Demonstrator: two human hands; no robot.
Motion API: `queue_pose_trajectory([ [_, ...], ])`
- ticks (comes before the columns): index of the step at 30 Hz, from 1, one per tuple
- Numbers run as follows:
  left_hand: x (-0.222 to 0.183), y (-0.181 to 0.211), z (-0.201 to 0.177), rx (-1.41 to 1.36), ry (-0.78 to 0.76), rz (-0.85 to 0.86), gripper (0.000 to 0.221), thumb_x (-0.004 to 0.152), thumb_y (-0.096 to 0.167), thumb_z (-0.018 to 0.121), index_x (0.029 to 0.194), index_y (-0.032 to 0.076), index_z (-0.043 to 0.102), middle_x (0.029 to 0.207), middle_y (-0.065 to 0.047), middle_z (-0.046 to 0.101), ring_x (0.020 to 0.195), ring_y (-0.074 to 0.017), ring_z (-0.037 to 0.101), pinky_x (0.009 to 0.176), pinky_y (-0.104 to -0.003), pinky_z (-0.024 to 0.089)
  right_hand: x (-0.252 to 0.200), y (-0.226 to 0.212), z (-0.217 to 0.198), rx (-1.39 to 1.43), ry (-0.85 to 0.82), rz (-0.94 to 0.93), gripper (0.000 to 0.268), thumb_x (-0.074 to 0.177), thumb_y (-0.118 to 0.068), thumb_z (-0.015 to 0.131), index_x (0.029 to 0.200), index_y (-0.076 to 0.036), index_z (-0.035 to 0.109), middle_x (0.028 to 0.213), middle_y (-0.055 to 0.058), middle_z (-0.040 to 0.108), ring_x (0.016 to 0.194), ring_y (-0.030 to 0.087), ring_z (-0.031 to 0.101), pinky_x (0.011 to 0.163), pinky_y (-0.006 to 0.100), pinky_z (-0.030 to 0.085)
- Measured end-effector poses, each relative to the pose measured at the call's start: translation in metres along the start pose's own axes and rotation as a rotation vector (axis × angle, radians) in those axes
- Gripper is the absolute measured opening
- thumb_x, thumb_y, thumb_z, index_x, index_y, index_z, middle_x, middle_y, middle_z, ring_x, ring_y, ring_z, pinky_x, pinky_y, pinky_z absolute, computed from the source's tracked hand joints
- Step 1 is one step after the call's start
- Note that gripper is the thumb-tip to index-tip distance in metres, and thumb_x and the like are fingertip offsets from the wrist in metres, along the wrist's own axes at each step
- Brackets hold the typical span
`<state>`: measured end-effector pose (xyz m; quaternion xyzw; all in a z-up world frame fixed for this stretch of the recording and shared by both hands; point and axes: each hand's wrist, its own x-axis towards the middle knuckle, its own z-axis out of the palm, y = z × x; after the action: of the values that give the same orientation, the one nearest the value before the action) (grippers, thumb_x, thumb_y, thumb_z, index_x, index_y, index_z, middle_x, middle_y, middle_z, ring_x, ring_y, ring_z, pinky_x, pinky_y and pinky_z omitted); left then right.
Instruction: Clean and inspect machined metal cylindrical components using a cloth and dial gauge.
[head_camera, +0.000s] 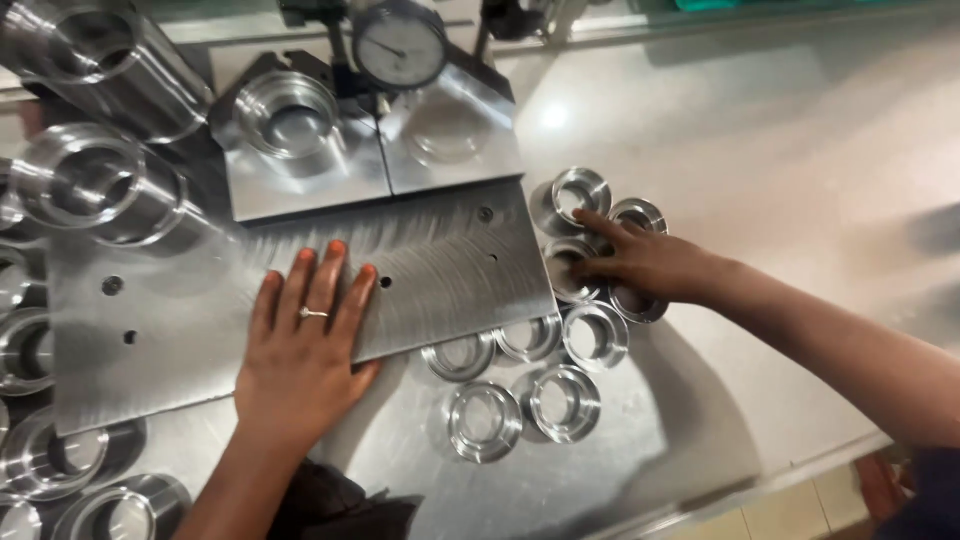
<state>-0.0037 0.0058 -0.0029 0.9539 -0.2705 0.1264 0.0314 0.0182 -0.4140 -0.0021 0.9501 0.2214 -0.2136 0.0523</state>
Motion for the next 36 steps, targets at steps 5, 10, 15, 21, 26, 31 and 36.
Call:
queue_pose_trajectory([
  [5, -0.001, -0.001, 0.000, 0.004, 0.006, 0.015, 0.097, 0.063, 0.049, 0.081, 0.150, 0.022, 0.048, 0.158, -0.010, 0.035, 0.147, -0.0324, 0.033, 0.121, -0.054, 0.028, 0.035, 0.020, 0.000, 0.027, 0.122, -0.018, 0.060, 0.080, -0.006, 0.072, 0.131, -0.035, 0.065, 0.159, 0.012, 0.033, 0.127, 0.039, 0.056, 0.101, 0.048, 0.053],
  [10, 0.000, -0.005, -0.003, -0.064, 0.044, 0.050, 0.094, 0.064, 0.046, 0.080, 0.147, 0.018, 0.046, 0.158, -0.014, 0.034, 0.146, -0.0347, 0.031, 0.118, -0.055, 0.026, 0.082, 0.126, 0.013, 0.120, 0.301, 0.059, 0.062, 0.073, 0.002, 0.073, 0.125, -0.032, 0.069, 0.148, 0.014, 0.050, 0.116, 0.036, 0.067, 0.102, 0.044, 0.056],
  [15, 0.003, -0.006, -0.002, -0.144, 0.029, 0.059, 0.093, 0.067, 0.044, 0.077, 0.150, 0.019, 0.046, 0.155, -0.016, 0.033, 0.145, -0.0371, 0.029, 0.117, -0.058, 0.023, 0.105, 0.237, -0.046, -0.054, 0.478, 0.416, 0.053, 0.085, -0.015, 0.080, 0.135, -0.028, 0.070, 0.134, 0.021, 0.062, 0.102, 0.040, 0.070, 0.084, 0.050, 0.059],
  [21, 0.004, -0.008, 0.000, -0.173, 0.016, 0.052, 0.098, 0.063, 0.046, 0.075, 0.152, 0.018, 0.043, 0.156, -0.016, 0.032, 0.145, -0.0377, 0.026, 0.117, -0.057, 0.021, 0.171, 0.303, -0.073, -0.062, 0.346, 0.378, 0.061, 0.077, -0.013, 0.085, 0.134, -0.031, 0.072, 0.106, 0.015, 0.077, 0.095, 0.036, 0.074, 0.084, 0.049, 0.059],
  [26, 0.005, -0.010, 0.014, -0.189, 0.038, 0.079, 0.099, 0.066, 0.052, 0.073, 0.151, 0.015, 0.040, 0.161, -0.020, 0.027, 0.148, -0.0404, 0.023, 0.116, -0.058, 0.019, 0.235, 0.317, -0.090, 0.278, 0.296, 0.364, 0.064, 0.073, -0.010, 0.080, 0.133, -0.028, 0.070, 0.112, 0.012, 0.078, 0.094, 0.034, 0.074, 0.079, 0.051, 0.061],
  [31, 0.003, -0.011, 0.020, -0.191, 0.026, 0.078, 0.098, 0.066, 0.056, 0.073, 0.148, 0.015, 0.040, 0.158, -0.021, 0.026, 0.146, -0.0396, 0.022, 0.117, -0.059, 0.016, 0.272, 0.281, -0.121, 0.796, 0.429, 0.345, 0.051, 0.086, -0.013, 0.075, 0.135, -0.022, 0.068, 0.114, 0.012, 0.078, 0.096, 0.032, 0.075, 0.079, 0.049, 0.062],
  [36, 0.001, -0.011, 0.018, -0.170, 0.017, 0.088, 0.099, 0.061, 0.052, 0.074, 0.148, 0.017, 0.041, 0.159, -0.020, 0.026, 0.147, -0.0389, 0.022, 0.117, -0.059, 0.017, 0.308, 0.285, -0.117, 1.356, 0.822, -0.018, 0.038, 0.097, -0.021, 0.076, 0.133, -0.013, 0.067, 0.116, 0.010, 0.078, 0.104, 0.028, 0.075, 0.086, 0.042, 0.061],
])
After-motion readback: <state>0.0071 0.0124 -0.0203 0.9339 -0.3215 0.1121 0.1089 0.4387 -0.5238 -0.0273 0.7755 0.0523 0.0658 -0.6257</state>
